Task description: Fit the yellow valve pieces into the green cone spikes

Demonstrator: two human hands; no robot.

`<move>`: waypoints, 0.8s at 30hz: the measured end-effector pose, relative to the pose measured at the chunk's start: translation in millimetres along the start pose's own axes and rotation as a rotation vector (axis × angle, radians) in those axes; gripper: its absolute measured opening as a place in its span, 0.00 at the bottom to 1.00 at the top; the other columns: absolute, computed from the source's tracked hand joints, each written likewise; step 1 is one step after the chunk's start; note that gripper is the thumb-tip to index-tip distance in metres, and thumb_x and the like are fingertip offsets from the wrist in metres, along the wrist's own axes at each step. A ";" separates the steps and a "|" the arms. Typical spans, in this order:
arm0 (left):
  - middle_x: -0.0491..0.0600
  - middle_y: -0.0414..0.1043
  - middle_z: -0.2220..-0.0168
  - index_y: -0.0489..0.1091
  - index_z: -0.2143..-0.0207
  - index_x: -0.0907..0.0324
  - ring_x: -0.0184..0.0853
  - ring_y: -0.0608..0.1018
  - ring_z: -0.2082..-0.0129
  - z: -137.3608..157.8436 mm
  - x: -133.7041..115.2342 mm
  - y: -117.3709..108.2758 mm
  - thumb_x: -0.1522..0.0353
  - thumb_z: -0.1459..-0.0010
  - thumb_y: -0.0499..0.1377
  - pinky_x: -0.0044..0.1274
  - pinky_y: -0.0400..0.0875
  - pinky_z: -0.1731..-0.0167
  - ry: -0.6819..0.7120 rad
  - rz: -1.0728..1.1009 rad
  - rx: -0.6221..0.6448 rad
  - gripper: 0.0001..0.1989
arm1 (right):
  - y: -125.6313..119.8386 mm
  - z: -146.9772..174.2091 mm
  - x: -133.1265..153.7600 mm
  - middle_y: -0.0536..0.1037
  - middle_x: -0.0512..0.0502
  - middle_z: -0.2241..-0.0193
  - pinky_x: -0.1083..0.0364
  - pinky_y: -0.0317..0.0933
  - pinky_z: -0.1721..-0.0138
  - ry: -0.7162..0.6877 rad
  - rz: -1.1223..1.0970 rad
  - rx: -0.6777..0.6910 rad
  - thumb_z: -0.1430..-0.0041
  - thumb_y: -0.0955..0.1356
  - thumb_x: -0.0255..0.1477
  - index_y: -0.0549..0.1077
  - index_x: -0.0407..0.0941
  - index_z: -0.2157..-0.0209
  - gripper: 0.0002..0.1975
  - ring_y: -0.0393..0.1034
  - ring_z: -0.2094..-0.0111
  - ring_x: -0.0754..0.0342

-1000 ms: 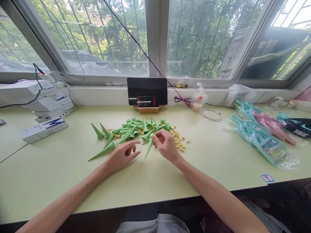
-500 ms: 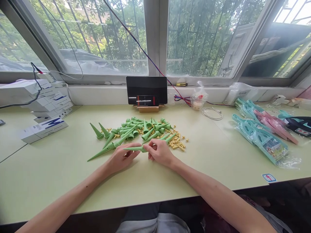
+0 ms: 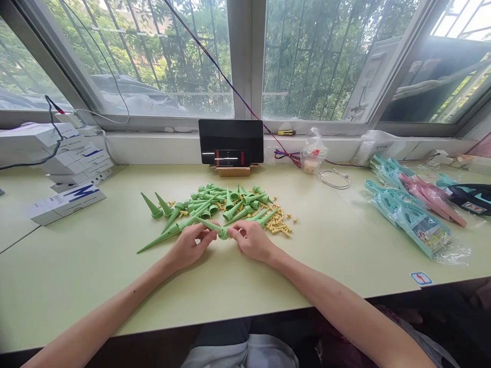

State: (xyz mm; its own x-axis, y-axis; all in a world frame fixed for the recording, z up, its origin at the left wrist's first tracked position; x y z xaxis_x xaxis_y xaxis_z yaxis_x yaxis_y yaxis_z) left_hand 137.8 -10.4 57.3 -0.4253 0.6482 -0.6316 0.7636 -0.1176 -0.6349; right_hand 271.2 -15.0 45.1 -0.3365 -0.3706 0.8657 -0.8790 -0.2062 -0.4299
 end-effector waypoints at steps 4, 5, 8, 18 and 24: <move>0.41 0.64 0.80 0.72 0.58 0.61 0.26 0.64 0.83 -0.3 -2.3 0.9 0.65 0.33 0.54 0.19 0.59 0.83 0.017 -0.029 0.009 0.10 | -1.8 -0.5 1.9 0.75 0.50 0.79 0.56 0.62 0.73 -0.041 0.076 -0.021 0.32 0.64 0.35 0.75 0.44 0.70 0.15 0.69 0.76 0.54; 0.40 0.62 0.80 0.72 0.58 0.61 0.26 0.63 0.83 -0.3 -2.9 1.1 0.66 0.34 0.54 0.19 0.58 0.83 0.022 -0.037 0.011 0.10 | -1.7 -0.5 2.8 0.76 0.49 0.77 0.56 0.62 0.72 -0.056 0.094 -0.021 0.32 0.64 0.35 0.75 0.44 0.71 0.15 0.69 0.75 0.54; 0.38 0.58 0.81 0.72 0.59 0.60 0.25 0.59 0.83 0.1 -4.3 -0.1 0.67 0.34 0.55 0.19 0.57 0.82 0.041 -0.052 -0.001 0.08 | 0.0 -0.2 5.0 0.78 0.47 0.72 0.56 0.63 0.68 -0.098 0.132 -0.009 0.32 0.64 0.33 0.75 0.44 0.71 0.15 0.70 0.71 0.53; 0.40 0.61 0.79 0.65 0.70 0.59 0.27 0.63 0.80 -1.2 -2.2 -1.4 0.68 0.38 0.56 0.20 0.59 0.78 -0.006 -0.200 0.006 0.07 | -28.3 -0.5 12.6 0.73 0.50 0.75 0.57 0.56 0.74 -0.157 0.193 -0.176 0.33 0.63 0.32 0.71 0.45 0.69 0.10 0.61 0.78 0.57; 0.41 0.63 0.77 0.60 0.73 0.58 0.28 0.65 0.78 -3.2 1.2 6.2 0.68 0.37 0.55 0.21 0.59 0.76 -0.058 -0.234 0.101 0.10 | -71.3 -0.2 7.5 0.74 0.49 0.73 0.56 0.59 0.72 -0.148 0.276 -0.388 0.33 0.62 0.33 0.71 0.46 0.66 0.10 0.64 0.76 0.55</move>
State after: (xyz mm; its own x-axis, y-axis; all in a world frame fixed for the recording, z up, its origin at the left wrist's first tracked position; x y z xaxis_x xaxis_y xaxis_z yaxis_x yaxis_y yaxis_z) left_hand 143.6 -7.9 54.1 -0.6139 0.6231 -0.4847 0.5899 -0.0458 -0.8062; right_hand 331.2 -3.0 82.2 -0.5479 -0.4941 0.6750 -0.8340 0.2596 -0.4869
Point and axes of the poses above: each hand's wrist, its own z-axis away from the middle knuckle, its own y-axis out of the palm, x = y × z, the point moved 10 cm from there along -z, towards the middle knuckle
